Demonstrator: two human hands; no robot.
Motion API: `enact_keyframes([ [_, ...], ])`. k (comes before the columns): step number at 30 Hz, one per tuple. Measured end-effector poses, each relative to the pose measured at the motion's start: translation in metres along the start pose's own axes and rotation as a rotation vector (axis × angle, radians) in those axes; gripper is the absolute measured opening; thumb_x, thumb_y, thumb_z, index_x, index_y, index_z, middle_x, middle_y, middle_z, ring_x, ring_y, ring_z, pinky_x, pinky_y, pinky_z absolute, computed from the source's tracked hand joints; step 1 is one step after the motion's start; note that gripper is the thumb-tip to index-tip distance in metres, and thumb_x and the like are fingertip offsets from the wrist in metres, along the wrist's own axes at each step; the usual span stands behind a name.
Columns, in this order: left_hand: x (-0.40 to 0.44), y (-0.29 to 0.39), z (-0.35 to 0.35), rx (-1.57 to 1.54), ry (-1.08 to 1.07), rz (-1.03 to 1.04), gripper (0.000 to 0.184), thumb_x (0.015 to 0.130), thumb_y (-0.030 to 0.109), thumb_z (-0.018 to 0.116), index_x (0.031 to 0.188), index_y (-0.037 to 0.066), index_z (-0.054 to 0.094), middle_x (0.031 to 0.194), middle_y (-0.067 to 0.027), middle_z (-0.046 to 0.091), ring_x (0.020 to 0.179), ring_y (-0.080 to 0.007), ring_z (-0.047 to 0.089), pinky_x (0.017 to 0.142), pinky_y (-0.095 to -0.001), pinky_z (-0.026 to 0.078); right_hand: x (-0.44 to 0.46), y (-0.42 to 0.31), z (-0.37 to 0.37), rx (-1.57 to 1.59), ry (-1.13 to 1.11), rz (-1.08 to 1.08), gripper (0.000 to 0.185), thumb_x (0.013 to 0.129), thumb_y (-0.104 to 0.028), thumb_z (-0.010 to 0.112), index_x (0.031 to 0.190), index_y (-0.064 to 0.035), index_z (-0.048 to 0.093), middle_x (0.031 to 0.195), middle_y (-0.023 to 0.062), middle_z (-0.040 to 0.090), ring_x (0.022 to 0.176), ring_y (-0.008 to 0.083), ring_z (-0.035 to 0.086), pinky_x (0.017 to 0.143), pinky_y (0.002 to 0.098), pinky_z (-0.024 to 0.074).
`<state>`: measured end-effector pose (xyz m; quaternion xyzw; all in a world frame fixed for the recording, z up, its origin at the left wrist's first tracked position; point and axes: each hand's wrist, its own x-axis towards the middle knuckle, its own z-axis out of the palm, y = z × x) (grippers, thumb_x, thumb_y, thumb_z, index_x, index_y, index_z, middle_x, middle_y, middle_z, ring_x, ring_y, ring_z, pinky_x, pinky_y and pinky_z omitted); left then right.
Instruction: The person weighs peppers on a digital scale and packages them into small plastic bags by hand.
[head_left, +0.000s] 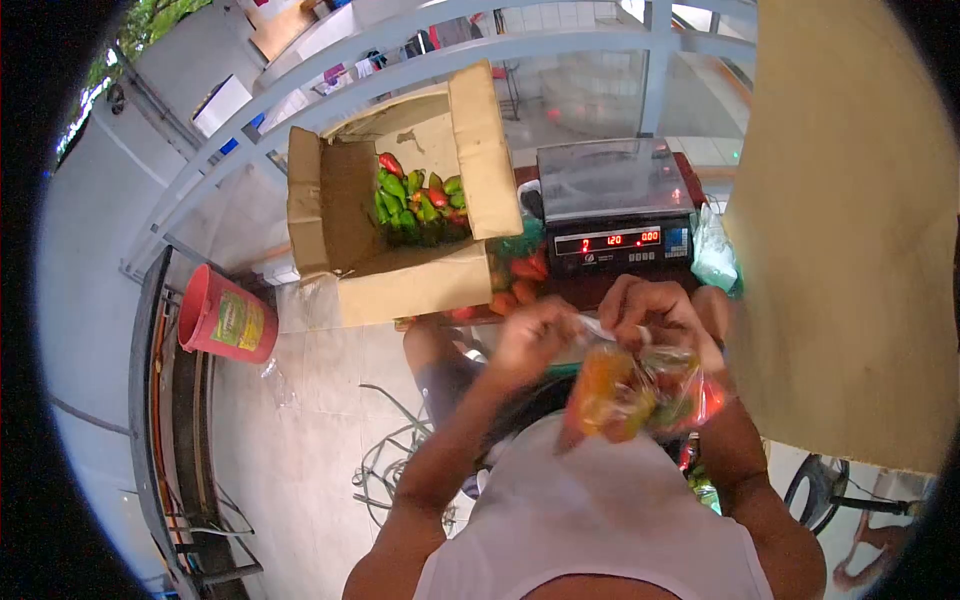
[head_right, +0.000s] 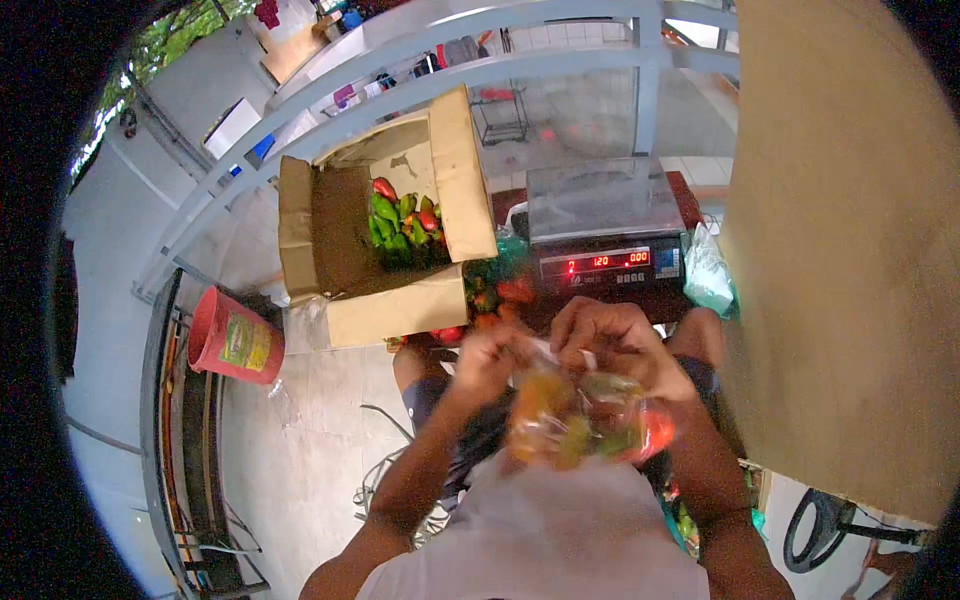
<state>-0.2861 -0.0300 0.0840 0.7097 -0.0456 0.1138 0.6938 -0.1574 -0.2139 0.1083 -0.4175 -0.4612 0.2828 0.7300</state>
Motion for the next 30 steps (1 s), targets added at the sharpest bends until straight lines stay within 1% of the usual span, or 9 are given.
enact_keyframes([
  [3, 0.011, 0.003, -0.031, 0.54, -0.041, 0.163, 0.021, 0.091, 0.014, 0.067, 0.109, 0.004, 0.064, 0.095, -0.0101, 0.067, 0.084, -0.0228, 0.065, 0.072, -0.0336, 0.051, 0.0, 0.007, -0.008, -0.718, 0.149, -0.089, 0.01, 0.081, -0.002, 0.072, 0.083, -0.0024, 0.063, 0.101, 0.0087, 0.059, 0.098, 0.0195, 0.06, 0.086, 0.0324, 0.0475],
  [6, -0.013, 0.016, 0.009, 0.409, -0.057, 0.156, 0.018, 0.095, 0.015, 0.063, 0.108, 0.003, 0.063, 0.092, -0.0067, 0.067, 0.078, -0.0187, 0.064, 0.068, -0.0333, 0.051, 0.006, 0.03, 0.01, -0.309, 0.521, -0.153, 0.012, 0.078, 0.004, 0.071, 0.085, -0.0016, 0.062, 0.1, 0.0076, 0.06, 0.098, 0.0184, 0.06, 0.089, 0.0315, 0.0475],
  [9, -0.017, -0.028, 0.021, 0.029, -0.038, -0.095, 0.013, 0.098, 0.011, 0.057, 0.103, 0.003, 0.065, 0.088, -0.0047, 0.066, 0.071, -0.0154, 0.061, 0.067, -0.0311, 0.051, 0.003, 0.027, -0.008, 0.021, 0.272, -0.083, 0.015, 0.078, 0.007, 0.072, 0.087, -0.0009, 0.063, 0.101, 0.0077, 0.059, 0.096, 0.0173, 0.06, 0.085, 0.0299, 0.0493],
  [14, 0.015, 0.012, -0.022, 0.317, 0.146, 0.009, 0.012, 0.095, 0.004, 0.055, 0.101, 0.001, 0.065, 0.089, -0.0062, 0.067, 0.074, -0.0149, 0.063, 0.069, -0.0295, 0.052, -0.002, 0.02, -0.001, -0.478, 0.303, 0.14, 0.018, 0.082, -0.013, 0.077, 0.088, -0.0033, 0.063, 0.104, 0.0073, 0.054, 0.094, 0.0161, 0.055, 0.086, 0.0308, 0.0457],
  [16, 0.002, 0.016, 0.004, 0.391, 0.034, 0.244, 0.019, 0.092, 0.001, 0.058, 0.11, 0.002, 0.065, 0.094, -0.0096, 0.068, 0.082, -0.0162, 0.066, 0.076, -0.0302, 0.053, 0.007, 0.031, 0.012, -0.47, 0.514, -0.164, 0.013, 0.08, -0.005, 0.078, 0.083, -0.0029, 0.065, 0.095, 0.0066, 0.061, 0.088, 0.0165, 0.061, 0.08, 0.0299, 0.0508],
  [18, -0.005, 0.039, 0.04, 0.263, -0.044, -0.024, 0.017, 0.092, 0.004, 0.062, 0.108, 0.001, 0.066, 0.082, -0.0052, 0.067, 0.078, -0.0151, 0.064, 0.072, -0.0295, 0.052, 0.012, 0.029, 0.011, -0.257, 0.564, -0.314, 0.016, 0.08, -0.009, 0.078, 0.084, -0.0024, 0.064, 0.098, 0.007, 0.062, 0.091, 0.0171, 0.062, 0.082, 0.0301, 0.0514],
  [24, 0.03, 0.008, 0.015, 0.183, 0.03, 0.153, 0.01, 0.088, 0.005, 0.068, 0.097, 0.002, 0.071, 0.09, -0.0088, 0.07, 0.085, -0.0195, 0.067, 0.08, -0.033, 0.053, -0.002, 0.004, 0.015, 0.407, 0.04, 0.12, 0.072, 0.085, -0.012, 0.074, 0.147, -0.0061, 0.038, 0.139, 0.0135, 0.053, 0.129, 0.0262, 0.05, 0.111, 0.0385, 0.0368],
  [27, 0.03, 0.006, 0.004, 0.544, -0.068, 0.128, 0.011, 0.088, 0.012, 0.069, 0.092, 0.002, 0.071, 0.088, -0.0083, 0.071, 0.079, -0.0191, 0.068, 0.07, -0.0322, 0.053, -0.03, 0.027, -0.012, -0.055, 0.028, 0.343, 0.067, 0.085, -0.005, 0.07, 0.146, -0.0087, 0.043, 0.137, 0.0138, 0.055, 0.118, 0.0245, 0.059, 0.103, 0.038, 0.0457],
  [30, 0.034, -0.026, 0.0, 0.246, -0.005, -0.194, 0.016, 0.09, 0.017, 0.068, 0.088, 0.001, 0.069, 0.08, -0.0057, 0.069, 0.067, -0.0169, 0.066, 0.059, -0.0311, 0.052, -0.038, 0.051, -0.018, -0.808, 0.204, -0.078, 0.051, 0.081, -0.002, 0.07, 0.13, -0.0118, 0.061, 0.127, 0.0144, 0.062, 0.108, 0.0262, 0.064, 0.095, 0.0378, 0.0511],
])
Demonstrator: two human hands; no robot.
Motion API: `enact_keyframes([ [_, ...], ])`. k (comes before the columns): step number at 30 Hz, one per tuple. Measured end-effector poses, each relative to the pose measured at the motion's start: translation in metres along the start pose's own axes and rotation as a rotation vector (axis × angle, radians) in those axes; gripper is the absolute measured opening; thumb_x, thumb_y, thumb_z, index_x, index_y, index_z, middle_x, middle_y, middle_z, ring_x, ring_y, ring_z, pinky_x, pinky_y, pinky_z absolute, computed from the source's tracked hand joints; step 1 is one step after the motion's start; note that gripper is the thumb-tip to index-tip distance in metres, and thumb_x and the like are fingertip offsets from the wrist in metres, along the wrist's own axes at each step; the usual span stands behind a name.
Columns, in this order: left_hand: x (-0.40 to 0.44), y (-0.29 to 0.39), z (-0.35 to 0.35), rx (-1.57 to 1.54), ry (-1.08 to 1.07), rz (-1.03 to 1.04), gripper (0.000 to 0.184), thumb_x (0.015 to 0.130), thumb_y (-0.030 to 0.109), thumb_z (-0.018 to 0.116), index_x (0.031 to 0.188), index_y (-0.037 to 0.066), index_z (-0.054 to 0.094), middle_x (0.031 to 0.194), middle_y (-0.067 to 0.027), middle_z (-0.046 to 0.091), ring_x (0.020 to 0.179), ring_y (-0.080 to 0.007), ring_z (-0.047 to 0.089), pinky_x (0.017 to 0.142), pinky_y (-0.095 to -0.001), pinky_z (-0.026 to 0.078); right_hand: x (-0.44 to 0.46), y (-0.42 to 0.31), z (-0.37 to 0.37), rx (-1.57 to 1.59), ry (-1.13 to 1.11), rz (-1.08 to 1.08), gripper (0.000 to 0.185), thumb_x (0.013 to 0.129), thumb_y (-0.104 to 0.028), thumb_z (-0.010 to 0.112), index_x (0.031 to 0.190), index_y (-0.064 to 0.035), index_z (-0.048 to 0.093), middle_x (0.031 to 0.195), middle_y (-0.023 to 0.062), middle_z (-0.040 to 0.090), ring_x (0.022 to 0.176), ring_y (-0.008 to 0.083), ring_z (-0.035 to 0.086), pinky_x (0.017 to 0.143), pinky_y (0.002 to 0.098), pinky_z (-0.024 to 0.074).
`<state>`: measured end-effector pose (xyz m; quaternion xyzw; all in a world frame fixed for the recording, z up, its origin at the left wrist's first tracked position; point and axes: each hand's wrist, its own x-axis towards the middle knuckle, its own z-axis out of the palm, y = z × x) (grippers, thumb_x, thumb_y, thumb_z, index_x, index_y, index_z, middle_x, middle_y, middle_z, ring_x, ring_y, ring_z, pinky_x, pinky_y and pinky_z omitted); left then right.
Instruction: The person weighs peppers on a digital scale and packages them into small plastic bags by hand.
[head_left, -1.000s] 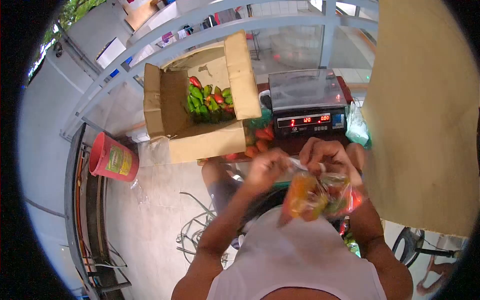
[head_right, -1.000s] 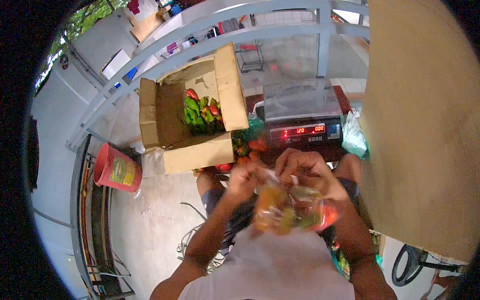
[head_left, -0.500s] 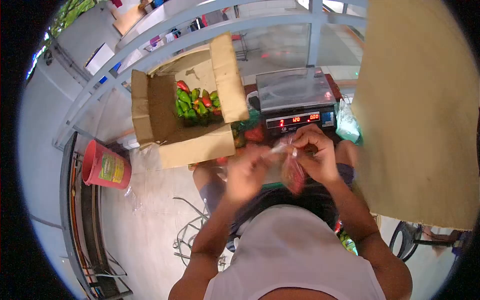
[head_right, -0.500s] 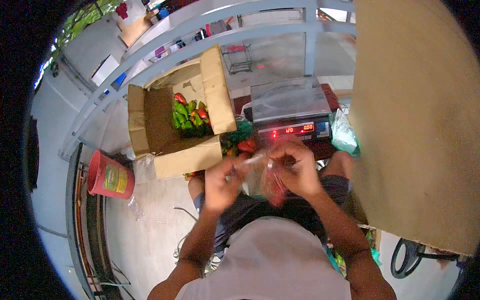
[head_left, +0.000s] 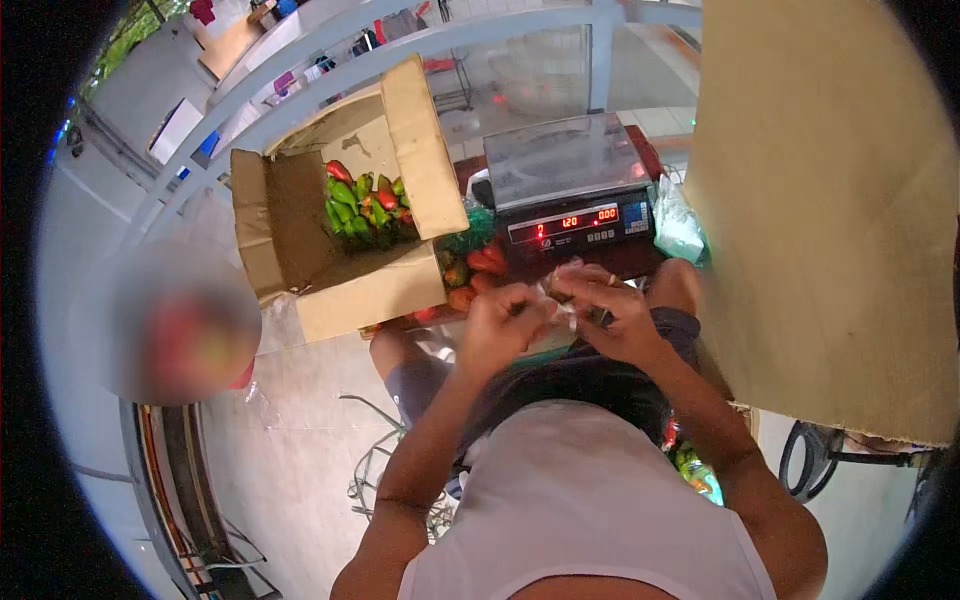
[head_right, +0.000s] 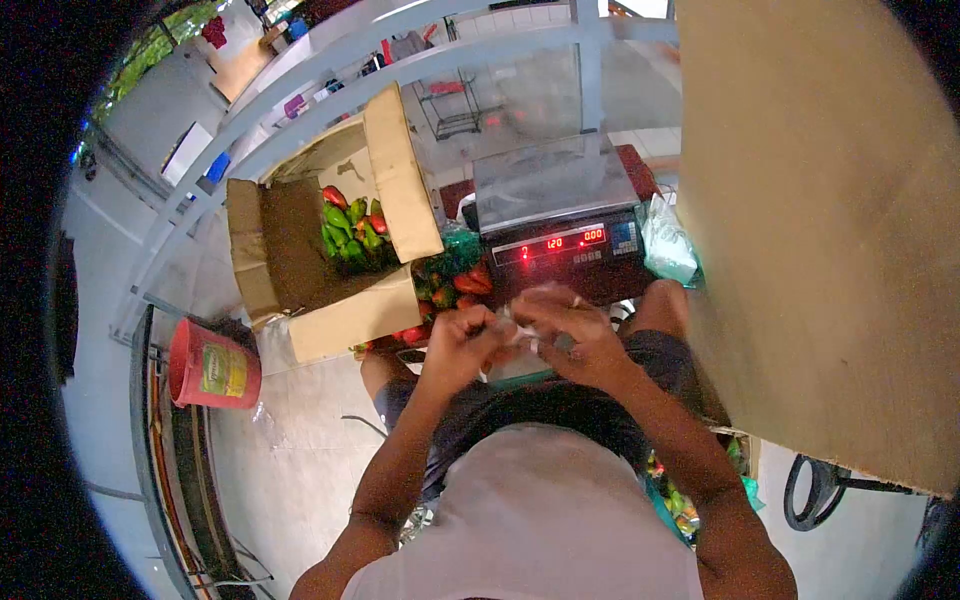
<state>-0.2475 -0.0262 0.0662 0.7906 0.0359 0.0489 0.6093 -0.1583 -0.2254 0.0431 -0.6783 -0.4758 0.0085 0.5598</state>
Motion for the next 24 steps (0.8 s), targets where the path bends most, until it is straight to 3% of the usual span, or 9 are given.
enact_keyframes([
  [1, 0.008, -0.006, -0.002, -0.258, -0.027, -0.19, 0.017, 0.091, 0.018, 0.068, 0.089, 0.001, 0.069, 0.08, -0.0057, 0.069, 0.067, -0.0163, 0.066, 0.058, -0.0303, 0.052, 0.007, 0.01, 0.003, -0.197, 0.143, -0.265, 0.036, 0.076, 0.0, 0.069, 0.11, -0.0113, 0.072, 0.119, 0.0143, 0.064, 0.105, 0.0279, 0.065, 0.09, 0.0379, 0.0528],
  [3, 0.019, -0.015, -0.003, -0.708, -0.067, -0.421, 0.017, 0.092, 0.017, 0.068, 0.094, 0.0, 0.067, 0.081, -0.006, 0.069, 0.067, -0.0136, 0.065, 0.058, -0.0276, 0.051, 0.006, 0.021, 0.01, -0.269, 0.175, -0.158, 0.033, 0.076, 0.004, 0.069, 0.106, -0.0088, 0.072, 0.12, 0.0148, 0.064, 0.102, 0.0264, 0.065, 0.088, 0.0381, 0.0523],
  [6, 0.029, -0.021, 0.03, -0.371, 0.195, -0.032, 0.009, 0.09, 0.012, 0.069, 0.092, 0.004, 0.065, 0.086, -0.0058, 0.071, 0.075, -0.0138, 0.068, 0.062, -0.0274, 0.053, -0.005, 0.047, 0.023, -0.277, 0.339, 0.06, 0.027, 0.081, 0.004, 0.068, 0.104, -0.008, 0.072, 0.118, 0.0123, 0.065, 0.097, 0.0226, 0.065, 0.085, 0.0355, 0.0527],
  [7, 0.029, -0.019, 0.04, -0.139, 0.292, 0.198, 0.015, 0.087, 0.012, 0.073, 0.097, 0.005, 0.065, 0.092, -0.0073, 0.071, 0.085, -0.0192, 0.07, 0.07, -0.0291, 0.054, -0.007, 0.053, 0.027, -0.265, 0.411, 0.138, 0.024, 0.083, 0.003, 0.067, 0.104, -0.0081, 0.072, 0.117, 0.0109, 0.066, 0.096, 0.021, 0.065, 0.084, 0.0341, 0.053],
  [13, 0.035, -0.018, 0.046, 0.555, 0.371, 0.558, 0.04, 0.077, 0.01, 0.077, 0.114, 0.008, 0.061, 0.096, -0.009, 0.071, 0.085, -0.0263, 0.067, 0.084, -0.0409, 0.046, -0.002, 0.041, 0.054, 0.732, 0.751, 0.83, 0.01, 0.094, -0.008, 0.062, 0.1, -0.0102, 0.07, 0.097, 0.002, 0.065, 0.089, 0.0136, 0.061, 0.075, 0.0274, 0.051],
  [16, 0.039, -0.019, 0.056, 0.57, 0.42, 0.545, 0.035, 0.076, 0.011, 0.075, 0.109, 0.008, 0.061, 0.092, -0.0093, 0.07, 0.088, -0.0235, 0.067, 0.086, -0.0401, 0.042, 0.003, 0.036, 0.062, 0.962, 0.875, 0.833, 0.011, 0.097, -0.012, 0.059, 0.106, -0.011, 0.065, 0.095, 0.0015, 0.064, 0.086, 0.0116, 0.061, 0.071, 0.0262, 0.0521],
  [19, 0.044, -0.023, 0.061, 0.525, 0.329, 0.461, 0.033, 0.077, 0.01, 0.073, 0.106, 0.008, 0.06, 0.092, -0.0096, 0.068, 0.086, -0.0258, 0.065, 0.084, -0.0415, 0.042, 0.001, 0.042, 0.061, 0.994, 0.817, 0.772, 0.013, 0.098, -0.013, 0.058, 0.111, -0.011, 0.06, 0.094, 0.0019, 0.064, 0.082, 0.0122, 0.062, 0.063, 0.031, 0.054],
  [22, 0.052, -0.016, 0.055, 0.398, 0.25, 0.412, 0.034, 0.076, 0.011, 0.075, 0.105, 0.009, 0.058, 0.081, -0.007, 0.06, 0.07, -0.0246, 0.059, 0.075, -0.0397, 0.044, -0.01, 0.024, 0.032, 0.878, 0.552, 0.851, 0.014, 0.098, -0.015, 0.059, 0.112, -0.0126, 0.06, 0.097, 0.0017, 0.064, 0.084, 0.0117, 0.065, 0.07, 0.0269, 0.0565],
  [24, 0.053, -0.029, 0.064, 0.263, 0.239, 0.407, 0.037, 0.076, 0.007, 0.074, 0.108, 0.007, 0.055, 0.086, -0.009, 0.059, 0.07, -0.0234, 0.057, 0.07, -0.0371, 0.045, -0.015, 0.01, 0.007, 0.964, 0.435, 0.941, 0.016, 0.095, -0.013, 0.058, 0.111, -0.0108, 0.059, 0.1, 0.0043, 0.062, 0.076, 0.012, 0.062, 0.056, 0.0263, 0.0519],
])
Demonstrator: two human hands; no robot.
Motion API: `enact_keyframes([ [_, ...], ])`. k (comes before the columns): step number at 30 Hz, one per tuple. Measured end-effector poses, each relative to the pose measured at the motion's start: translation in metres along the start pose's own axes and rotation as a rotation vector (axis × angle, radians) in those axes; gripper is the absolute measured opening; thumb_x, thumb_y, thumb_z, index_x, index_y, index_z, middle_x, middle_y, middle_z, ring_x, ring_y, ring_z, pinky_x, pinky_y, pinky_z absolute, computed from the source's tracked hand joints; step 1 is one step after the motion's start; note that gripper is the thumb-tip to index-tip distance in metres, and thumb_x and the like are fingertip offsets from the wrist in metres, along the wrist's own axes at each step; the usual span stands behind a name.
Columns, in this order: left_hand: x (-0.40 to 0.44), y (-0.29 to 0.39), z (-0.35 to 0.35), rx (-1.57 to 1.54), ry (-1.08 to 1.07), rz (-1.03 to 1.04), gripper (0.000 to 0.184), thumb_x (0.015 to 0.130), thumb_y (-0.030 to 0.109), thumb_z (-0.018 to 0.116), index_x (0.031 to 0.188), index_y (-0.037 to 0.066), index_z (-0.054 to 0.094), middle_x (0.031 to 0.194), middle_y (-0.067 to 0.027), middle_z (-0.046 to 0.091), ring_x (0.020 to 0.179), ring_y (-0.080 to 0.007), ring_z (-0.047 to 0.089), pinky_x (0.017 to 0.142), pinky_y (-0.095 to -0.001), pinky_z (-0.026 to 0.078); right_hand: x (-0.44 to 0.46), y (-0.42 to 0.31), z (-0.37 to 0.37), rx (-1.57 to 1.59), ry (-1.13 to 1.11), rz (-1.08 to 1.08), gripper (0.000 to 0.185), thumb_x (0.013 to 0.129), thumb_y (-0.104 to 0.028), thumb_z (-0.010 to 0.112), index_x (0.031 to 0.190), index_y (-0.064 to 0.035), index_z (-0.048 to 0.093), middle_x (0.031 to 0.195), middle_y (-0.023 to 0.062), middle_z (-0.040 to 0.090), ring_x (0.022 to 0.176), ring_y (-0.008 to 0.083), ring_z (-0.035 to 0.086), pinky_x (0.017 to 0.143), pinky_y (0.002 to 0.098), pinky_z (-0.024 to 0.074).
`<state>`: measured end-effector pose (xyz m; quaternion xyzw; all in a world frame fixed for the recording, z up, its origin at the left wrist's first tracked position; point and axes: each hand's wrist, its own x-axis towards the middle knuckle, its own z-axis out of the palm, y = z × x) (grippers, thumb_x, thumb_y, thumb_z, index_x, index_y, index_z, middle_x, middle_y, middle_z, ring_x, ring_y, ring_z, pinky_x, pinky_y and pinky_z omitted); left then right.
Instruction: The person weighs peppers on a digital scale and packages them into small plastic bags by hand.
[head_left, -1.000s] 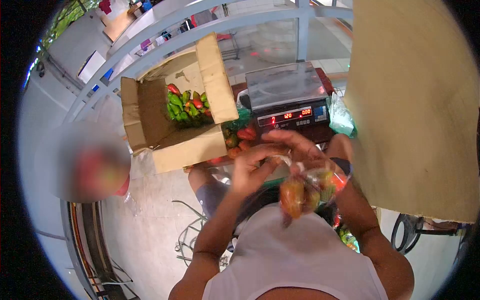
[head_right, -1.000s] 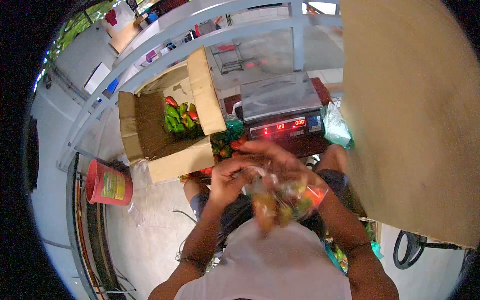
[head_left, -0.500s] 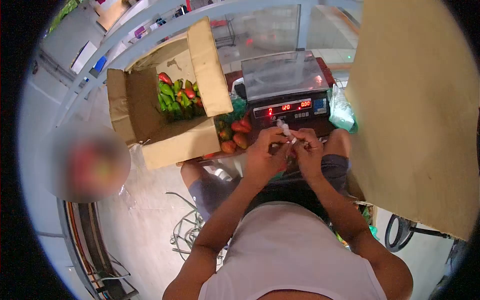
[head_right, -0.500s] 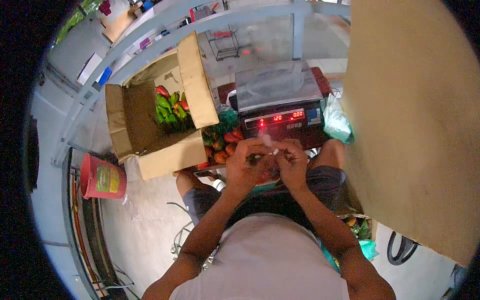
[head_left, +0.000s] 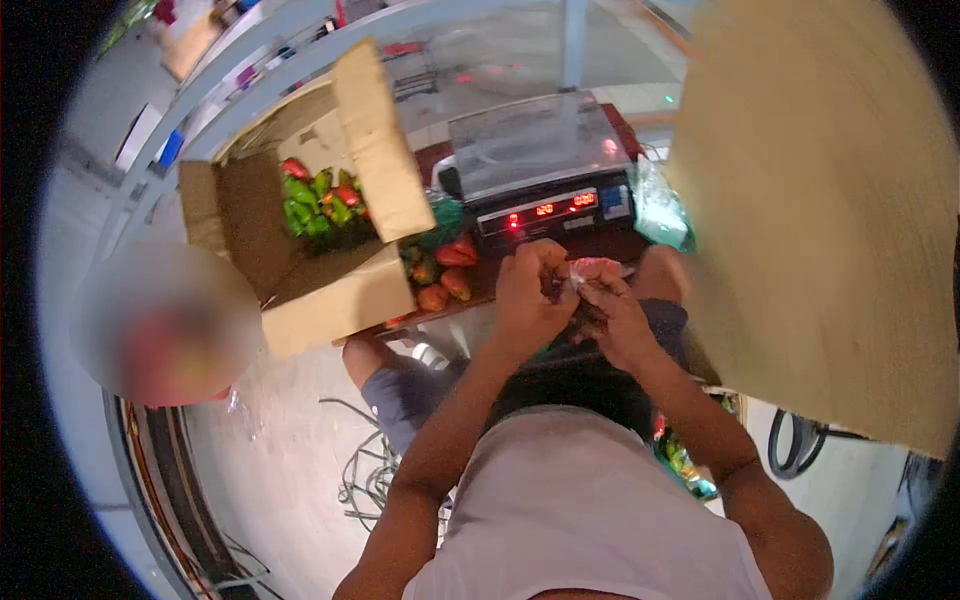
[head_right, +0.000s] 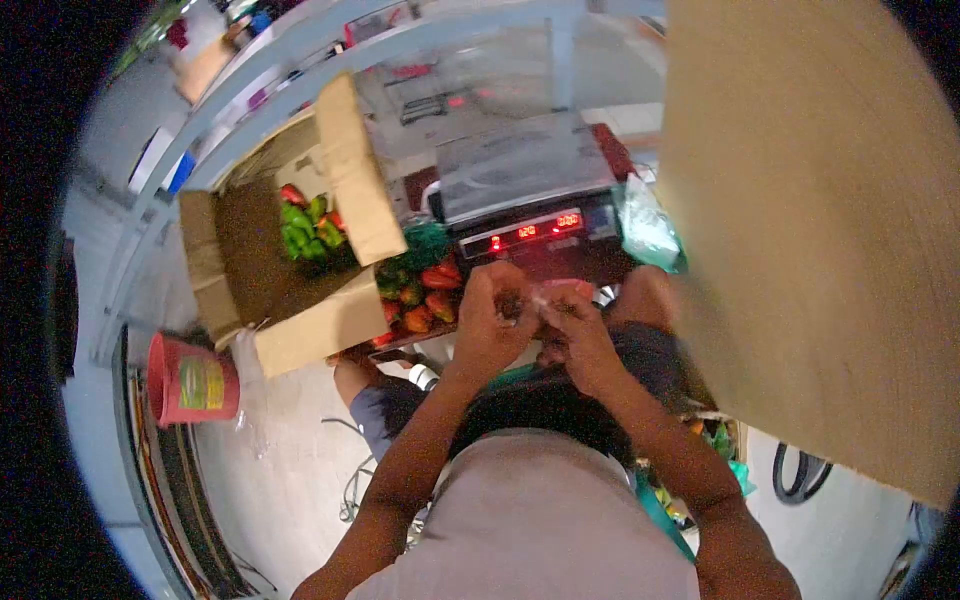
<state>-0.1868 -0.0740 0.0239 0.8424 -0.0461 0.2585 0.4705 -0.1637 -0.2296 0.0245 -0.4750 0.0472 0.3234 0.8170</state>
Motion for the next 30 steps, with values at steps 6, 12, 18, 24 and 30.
enact_keyframes([
  [6, -0.011, 0.028, 0.031, -0.075, -0.207, 0.203, 0.044, 0.076, 0.001, 0.074, 0.113, 0.004, 0.05, 0.102, -0.009, 0.056, 0.081, -0.0168, 0.058, 0.075, -0.0299, 0.049, -0.03, -0.028, -0.043, -0.418, -0.045, -0.205, 0.01, 0.094, -0.009, 0.054, 0.104, -0.0084, 0.055, 0.093, 0.0039, 0.054, 0.07, 0.0122, 0.054, 0.053, 0.0278, 0.0465],
  [12, 0.005, 0.014, 0.069, -0.494, -0.011, -0.081, 0.053, 0.079, 0.002, 0.072, 0.127, 0.009, 0.048, 0.124, -0.0108, 0.055, 0.104, -0.0262, 0.062, 0.092, -0.0384, 0.048, -0.072, -0.071, -0.048, -0.742, -0.169, -0.667, 0.008, 0.089, -0.001, 0.047, 0.094, -0.0072, 0.048, 0.086, -0.001, 0.048, 0.074, 0.0078, 0.045, 0.065, 0.0218, 0.0364],
  [18, -0.023, 0.066, 0.116, -1.115, -0.783, -0.553, 0.06, 0.095, 0.022, 0.065, 0.147, 0.009, 0.037, 0.129, -0.0131, 0.055, 0.117, -0.0197, 0.057, 0.087, -0.0309, 0.052, -0.103, -0.067, -0.14, -0.535, 0.219, -0.711, 0.048, 0.095, -0.036, 0.06, 0.13, -0.0047, 0.048, 0.122, 0.0115, 0.055, 0.113, 0.0234, 0.055, 0.097, 0.0371, 0.044],
  [24, -0.042, 0.046, 0.13, -0.723, -1.098, -0.399, 0.054, 0.088, 0.016, 0.074, 0.137, 0.004, 0.053, 0.134, -0.0119, 0.057, 0.121, -0.022, 0.056, 0.101, -0.0347, 0.047, -0.256, 0.047, -0.303, 0.2, 0.215, -0.006, 0.082, 0.084, -0.046, 0.071, 0.147, -0.0073, 0.035, 0.145, 0.018, 0.045, 0.126, 0.0315, 0.052, 0.105, 0.0479, 0.0454],
  [30, -0.017, 0.009, 0.098, -0.496, -0.972, -0.578, 0.039, 0.091, 0.012, 0.07, 0.128, 0.003, 0.059, 0.12, -0.0084, 0.064, 0.112, -0.0182, 0.061, 0.098, -0.0308, 0.047, -0.382, 0.128, -0.37, 0.093, 0.792, 0.457, 0.059, 0.085, -0.012, 0.074, 0.134, -0.0049, 0.043, 0.117, 0.0191, 0.061, 0.097, 0.0291, 0.067, 0.081, 0.0452, 0.0595],
])
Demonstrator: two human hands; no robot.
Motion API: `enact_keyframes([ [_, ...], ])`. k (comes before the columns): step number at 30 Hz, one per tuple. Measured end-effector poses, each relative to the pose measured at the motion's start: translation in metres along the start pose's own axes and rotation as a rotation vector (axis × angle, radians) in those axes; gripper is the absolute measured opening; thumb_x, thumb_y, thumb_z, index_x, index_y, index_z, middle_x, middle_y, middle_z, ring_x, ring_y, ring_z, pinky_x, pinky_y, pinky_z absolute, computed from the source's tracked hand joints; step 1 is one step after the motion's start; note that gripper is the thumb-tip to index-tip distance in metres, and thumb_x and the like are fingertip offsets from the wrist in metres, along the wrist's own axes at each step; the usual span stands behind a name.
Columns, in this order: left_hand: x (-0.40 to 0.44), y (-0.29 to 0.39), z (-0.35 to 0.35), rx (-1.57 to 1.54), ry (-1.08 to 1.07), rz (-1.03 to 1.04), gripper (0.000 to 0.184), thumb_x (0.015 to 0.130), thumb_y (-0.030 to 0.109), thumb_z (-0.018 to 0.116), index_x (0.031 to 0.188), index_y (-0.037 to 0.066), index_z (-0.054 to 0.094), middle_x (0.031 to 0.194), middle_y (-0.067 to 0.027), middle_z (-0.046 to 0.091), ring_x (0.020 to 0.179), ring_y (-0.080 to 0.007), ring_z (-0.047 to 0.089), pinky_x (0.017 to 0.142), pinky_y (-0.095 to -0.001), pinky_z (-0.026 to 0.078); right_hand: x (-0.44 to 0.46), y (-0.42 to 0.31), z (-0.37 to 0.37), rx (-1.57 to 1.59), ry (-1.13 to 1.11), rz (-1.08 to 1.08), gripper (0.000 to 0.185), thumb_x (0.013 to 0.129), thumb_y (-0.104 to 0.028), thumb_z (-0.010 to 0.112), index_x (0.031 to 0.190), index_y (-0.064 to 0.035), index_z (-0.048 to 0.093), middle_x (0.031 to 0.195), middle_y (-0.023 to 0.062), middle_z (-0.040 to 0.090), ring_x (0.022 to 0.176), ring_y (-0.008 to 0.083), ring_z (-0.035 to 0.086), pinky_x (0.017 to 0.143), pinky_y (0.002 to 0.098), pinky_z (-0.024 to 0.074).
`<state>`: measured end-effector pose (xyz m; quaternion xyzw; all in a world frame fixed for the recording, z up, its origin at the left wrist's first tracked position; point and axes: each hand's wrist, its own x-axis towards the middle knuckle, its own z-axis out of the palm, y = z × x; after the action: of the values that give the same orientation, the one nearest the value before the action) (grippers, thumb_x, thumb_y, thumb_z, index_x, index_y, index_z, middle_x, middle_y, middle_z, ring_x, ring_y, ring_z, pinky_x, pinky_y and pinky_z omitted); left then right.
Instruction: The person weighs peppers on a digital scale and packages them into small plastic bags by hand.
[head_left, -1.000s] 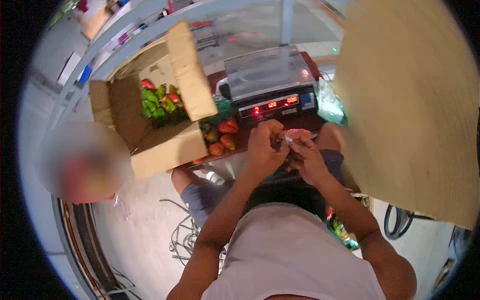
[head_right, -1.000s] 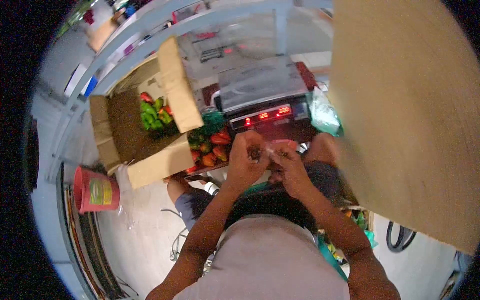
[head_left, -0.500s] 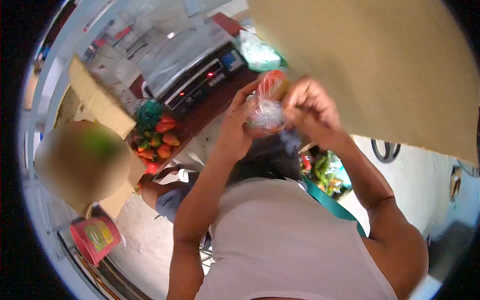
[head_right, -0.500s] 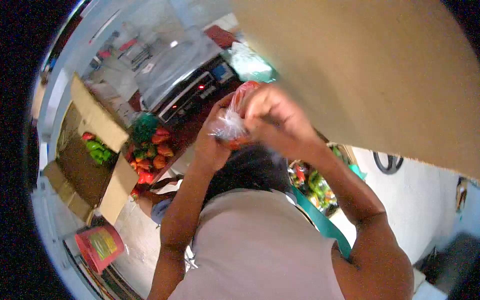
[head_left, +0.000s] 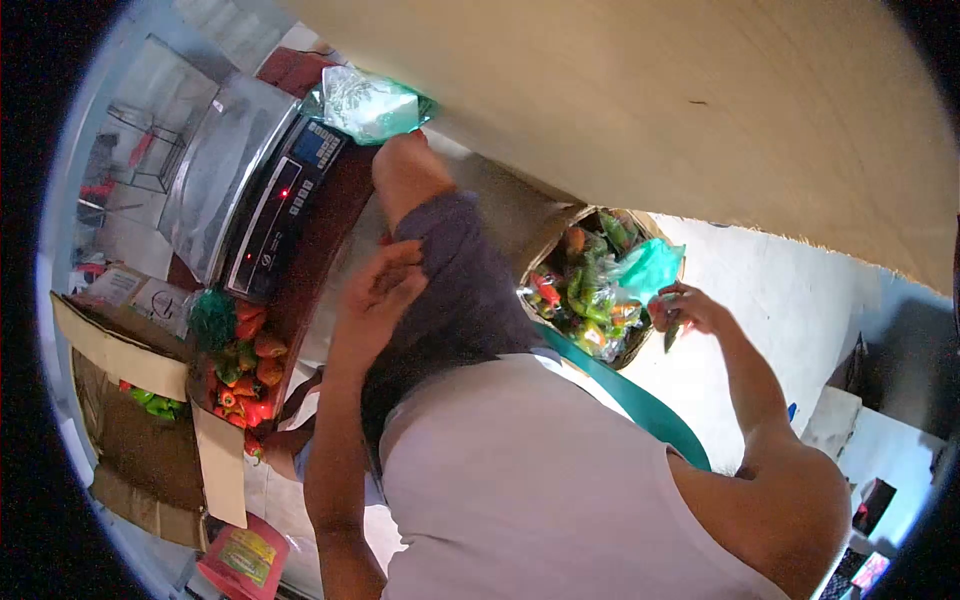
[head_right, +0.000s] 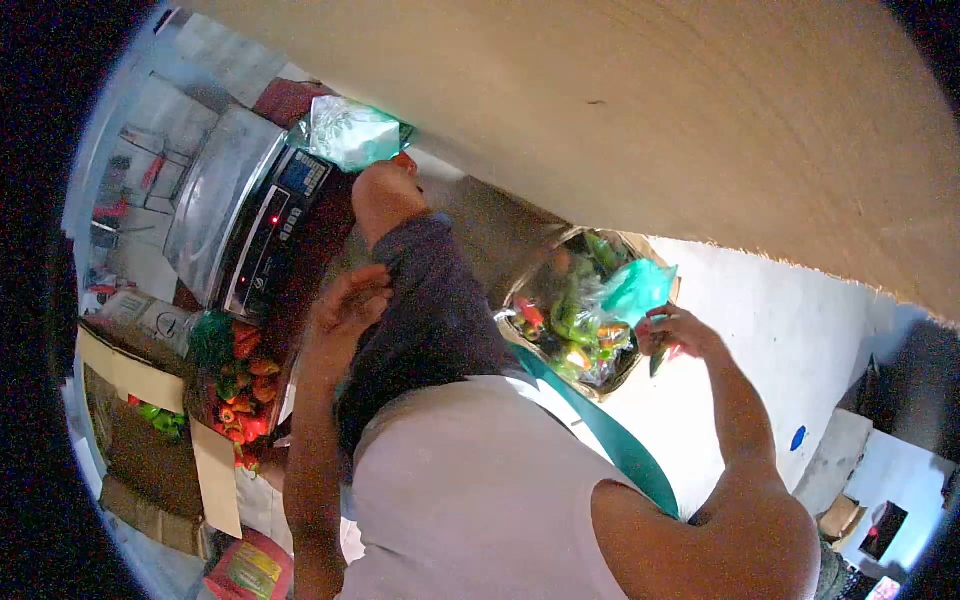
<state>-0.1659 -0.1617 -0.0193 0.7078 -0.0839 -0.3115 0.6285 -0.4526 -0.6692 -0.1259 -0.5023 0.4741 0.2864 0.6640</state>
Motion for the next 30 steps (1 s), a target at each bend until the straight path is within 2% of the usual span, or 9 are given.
enact_keyframes([
  [2, -0.001, -0.009, -0.01, 0.002, 0.042, -0.063, 0.038, 0.091, 0.011, 0.069, 0.127, 0.004, 0.06, 0.12, -0.0074, 0.064, 0.11, -0.0173, 0.061, 0.097, -0.0303, 0.048, 0.013, 0.055, 0.007, 0.122, 0.088, -0.257, 0.064, 0.084, -0.022, 0.077, 0.136, -0.0063, 0.044, 0.123, 0.0193, 0.059, 0.11, 0.0329, 0.063, 0.09, 0.0452, 0.0556],
  [4, -0.004, -0.015, -0.012, 0.029, 0.071, -0.092, 0.036, 0.092, 0.011, 0.069, 0.126, 0.003, 0.06, 0.119, -0.007, 0.064, 0.109, -0.0168, 0.061, 0.097, -0.0301, 0.048, 0.073, 0.121, 0.022, -0.714, 0.597, -0.57, 0.076, 0.085, -0.032, 0.076, 0.144, -0.0082, 0.034, 0.136, 0.0206, 0.051, 0.126, 0.0349, 0.051, 0.103, 0.0433, 0.0459],
  [5, -0.008, -0.016, -0.013, 0.057, 0.079, -0.091, 0.035, 0.092, 0.011, 0.069, 0.125, 0.003, 0.061, 0.119, -0.0072, 0.064, 0.109, -0.0168, 0.061, 0.097, -0.0301, 0.048, 0.067, 0.121, 0.048, -0.675, 0.699, -0.429, 0.08, 0.085, -0.034, 0.076, 0.146, -0.0077, 0.031, 0.139, 0.02, 0.047, 0.13, 0.0346, 0.046, 0.107, 0.0427, 0.041],
  [9, -0.021, -0.024, -0.034, 0.038, 0.122, -0.041, 0.033, 0.092, 0.011, 0.068, 0.123, 0.003, 0.062, 0.118, -0.007, 0.065, 0.107, -0.0165, 0.063, 0.094, -0.0299, 0.05, 0.091, 0.133, 0.034, -0.48, 0.683, -0.531, 0.077, 0.086, -0.029, 0.076, 0.145, -0.0034, 0.033, 0.138, 0.0193, 0.047, 0.129, 0.0336, 0.044, 0.108, 0.0438, 0.0375],
  [12, -0.024, -0.022, -0.05, 0.053, 0.23, -0.072, 0.033, 0.091, 0.012, 0.068, 0.122, 0.003, 0.062, 0.117, -0.0068, 0.065, 0.105, -0.0163, 0.064, 0.092, -0.0299, 0.051, 0.035, 0.036, 0.088, -0.926, 0.998, -0.865, 0.059, 0.078, -0.013, 0.077, 0.129, 0.0001, 0.051, 0.126, 0.0189, 0.056, 0.121, 0.0321, 0.052, 0.103, 0.0443, 0.0424],
  [14, -0.024, -0.022, -0.059, 0.038, 0.305, -0.041, 0.031, 0.09, 0.011, 0.069, 0.119, 0.003, 0.063, 0.112, -0.0052, 0.067, 0.1, -0.0138, 0.064, 0.087, -0.0286, 0.052, 0.004, -0.05, 0.166, -0.678, 0.542, -0.888, 0.039, 0.083, -0.007, 0.073, 0.121, -0.0075, 0.063, 0.127, 0.016, 0.058, 0.118, 0.0341, 0.055, 0.099, 0.0442, 0.0459],
  [18, -0.014, -0.023, -0.069, 0.03, 0.359, -0.009, 0.03, 0.091, 0.014, 0.07, 0.118, 0.004, 0.064, 0.108, -0.0033, 0.068, 0.096, -0.0121, 0.064, 0.081, -0.0283, 0.053, 0.043, -0.197, 0.311, -0.801, 0.169, -1.341, 0.026, 0.096, -0.018, 0.06, 0.118, -0.0057, 0.068, 0.113, 0.0159, 0.067, 0.105, 0.0309, 0.063, 0.093, 0.0372, 0.0491],
  [24, 0.005, -0.015, -0.071, -0.022, 0.341, 0.067, 0.03, 0.09, 0.013, 0.071, 0.117, 0.004, 0.065, 0.105, -0.0028, 0.068, 0.094, -0.0106, 0.063, 0.081, -0.0278, 0.051, 0.162, -0.307, 0.424, -1.254, 0.377, -1.205, 0.034, 0.097, -0.034, 0.058, 0.115, -0.0074, 0.07, 0.092, 0.0174, 0.071, 0.077, 0.0315, 0.069, 0.076, 0.0439, 0.0536],
  [30, 0.072, -0.013, -0.082, -0.01, 0.32, 0.187, 0.026, 0.09, 0.006, 0.068, 0.115, 0.002, 0.065, 0.106, -0.0071, 0.069, 0.098, -0.0142, 0.065, 0.087, -0.0291, 0.051, 0.199, -0.303, 0.422, -0.912, 0.228, -1.244, 0.037, 0.085, -0.041, 0.072, 0.104, -0.0096, 0.074, 0.089, 0.0166, 0.072, 0.077, 0.0336, 0.068, 0.074, 0.04, 0.0544],
])
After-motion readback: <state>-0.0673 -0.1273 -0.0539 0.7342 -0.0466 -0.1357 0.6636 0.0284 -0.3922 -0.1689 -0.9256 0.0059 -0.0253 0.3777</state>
